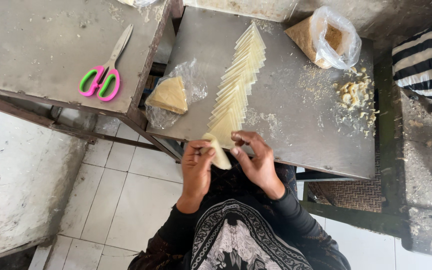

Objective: The person removes thin triangular sheets from a plastic bag by hand and peels them apart. The person arranges the sheets into a stack on a metal table.

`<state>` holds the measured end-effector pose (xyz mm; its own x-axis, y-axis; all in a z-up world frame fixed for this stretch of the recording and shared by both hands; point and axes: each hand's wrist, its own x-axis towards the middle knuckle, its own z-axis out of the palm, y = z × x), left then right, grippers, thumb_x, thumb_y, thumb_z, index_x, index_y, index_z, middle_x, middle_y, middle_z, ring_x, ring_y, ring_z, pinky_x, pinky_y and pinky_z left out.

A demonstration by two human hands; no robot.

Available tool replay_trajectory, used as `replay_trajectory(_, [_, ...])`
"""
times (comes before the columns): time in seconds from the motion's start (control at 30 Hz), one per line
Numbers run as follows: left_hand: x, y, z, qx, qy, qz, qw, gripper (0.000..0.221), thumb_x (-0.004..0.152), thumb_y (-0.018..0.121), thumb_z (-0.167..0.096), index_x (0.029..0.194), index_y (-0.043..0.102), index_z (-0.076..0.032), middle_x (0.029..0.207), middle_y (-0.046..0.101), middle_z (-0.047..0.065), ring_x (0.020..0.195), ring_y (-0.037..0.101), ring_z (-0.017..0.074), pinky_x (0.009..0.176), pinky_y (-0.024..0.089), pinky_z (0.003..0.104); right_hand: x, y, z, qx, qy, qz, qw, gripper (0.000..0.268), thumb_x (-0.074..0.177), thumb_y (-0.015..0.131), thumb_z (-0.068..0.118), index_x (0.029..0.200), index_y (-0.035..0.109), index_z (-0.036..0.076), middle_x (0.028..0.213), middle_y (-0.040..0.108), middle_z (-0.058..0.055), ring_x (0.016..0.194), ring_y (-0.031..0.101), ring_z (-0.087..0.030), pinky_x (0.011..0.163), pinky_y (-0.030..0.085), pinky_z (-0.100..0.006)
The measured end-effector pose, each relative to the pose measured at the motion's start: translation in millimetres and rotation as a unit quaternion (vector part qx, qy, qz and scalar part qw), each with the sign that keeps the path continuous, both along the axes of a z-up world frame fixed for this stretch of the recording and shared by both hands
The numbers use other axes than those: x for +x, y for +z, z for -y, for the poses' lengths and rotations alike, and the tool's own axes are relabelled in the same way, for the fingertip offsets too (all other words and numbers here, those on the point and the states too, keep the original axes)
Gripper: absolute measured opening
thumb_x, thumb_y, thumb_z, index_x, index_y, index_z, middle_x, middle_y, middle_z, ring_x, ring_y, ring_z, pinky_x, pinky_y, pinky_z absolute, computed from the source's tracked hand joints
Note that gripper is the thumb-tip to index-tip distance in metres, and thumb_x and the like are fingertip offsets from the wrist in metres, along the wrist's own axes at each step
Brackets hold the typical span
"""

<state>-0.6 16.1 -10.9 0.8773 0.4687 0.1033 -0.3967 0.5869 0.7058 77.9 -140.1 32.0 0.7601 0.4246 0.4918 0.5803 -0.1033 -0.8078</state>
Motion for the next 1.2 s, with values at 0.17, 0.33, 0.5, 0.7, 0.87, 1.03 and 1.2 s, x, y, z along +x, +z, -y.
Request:
replay_trajectory(0.17, [16,-1,27,0.02,-0.062,0.011,0.998,0.019,0.099,0.062,0.01,0.112,0.062,-0.003,0.113,0.062,0.005,0.102,0.062,0.0103,0.09,0.054,0.026,-16,13,19,-0.063,0.021,0.078,0.995,0.053,0.079,0.087,0.017,0.126,0.066,0.006,0.125,0.067,-0.012,0.112,0.067,-0.027,0.092,0.059,-0.038])
replay_trajectory(0.33, [29,2,47,0.016,-0.095,-0.003,0.995,0.019,0.099,0.063,0.008,0.114,0.06,-0.003,0.112,0.063,0.004,0.099,0.06,0.0077,0.085,0.051,0.023,-21,21,32,-0.096,-0.046,0.11,0.988,0.063,0.077,0.09,0.013,0.133,0.061,0.008,0.129,0.065,-0.011,0.115,0.066,-0.03,0.092,0.057,-0.038])
replay_trajectory(0.5, [37,7,57,0.037,-0.111,-0.002,0.993,0.019,0.099,0.063,0.007,0.115,0.06,-0.003,0.112,0.062,0.004,0.101,0.061,0.0083,0.087,0.052,0.024,-23,25,43,-0.12,-0.08,0.145,0.979,0.063,0.076,0.09,0.012,0.132,0.061,0.008,0.127,0.065,-0.011,0.114,0.064,-0.03,0.093,0.055,-0.039])
replay_trajectory(0.7, [43,14,65,0.056,-0.12,0.006,0.991,0.021,0.101,0.062,0.006,0.12,0.06,-0.002,0.115,0.061,0.006,0.106,0.06,0.0091,0.092,0.053,0.025,-19,22,51,-0.143,-0.125,0.181,0.965,0.058,0.078,0.087,0.01,0.13,0.062,0.006,0.125,0.069,-0.011,0.108,0.064,-0.029,0.092,0.052,-0.039])
replay_trajectory(0.87, [49,16,76,0.072,-0.129,0.003,0.989,0.026,0.1,0.062,0.004,0.125,0.059,-0.003,0.12,0.061,0.005,0.108,0.06,0.0088,0.093,0.053,0.026,-6,20,59,-0.117,-0.143,0.193,0.964,0.051,0.082,0.084,0.005,0.128,0.064,0.005,0.123,0.071,-0.012,0.105,0.067,-0.028,0.093,0.052,-0.039])
replay_trajectory(1.03, [63,9,89,0.07,-0.128,-0.009,0.989,0.025,0.1,0.063,0.001,0.125,0.059,-0.003,0.121,0.062,0.005,0.106,0.06,0.0089,0.09,0.052,0.027,5,24,72,-0.092,-0.136,0.133,0.977,0.041,0.082,0.082,0.006,0.122,0.069,0.005,0.12,0.074,-0.012,0.108,0.069,-0.028,0.094,0.054,-0.037])
replay_trajectory(1.2, [77,9,93,0.08,-0.139,-0.002,0.987,0.023,0.105,0.062,-0.005,0.128,0.06,-0.002,0.123,0.062,0.005,0.112,0.059,0.0097,0.098,0.05,0.026,16,26,86,-0.063,-0.13,-0.007,0.99,0.03,0.089,0.077,0.005,0.119,0.072,0.004,0.117,0.076,-0.011,0.111,0.071,-0.024,0.092,0.057,-0.034])
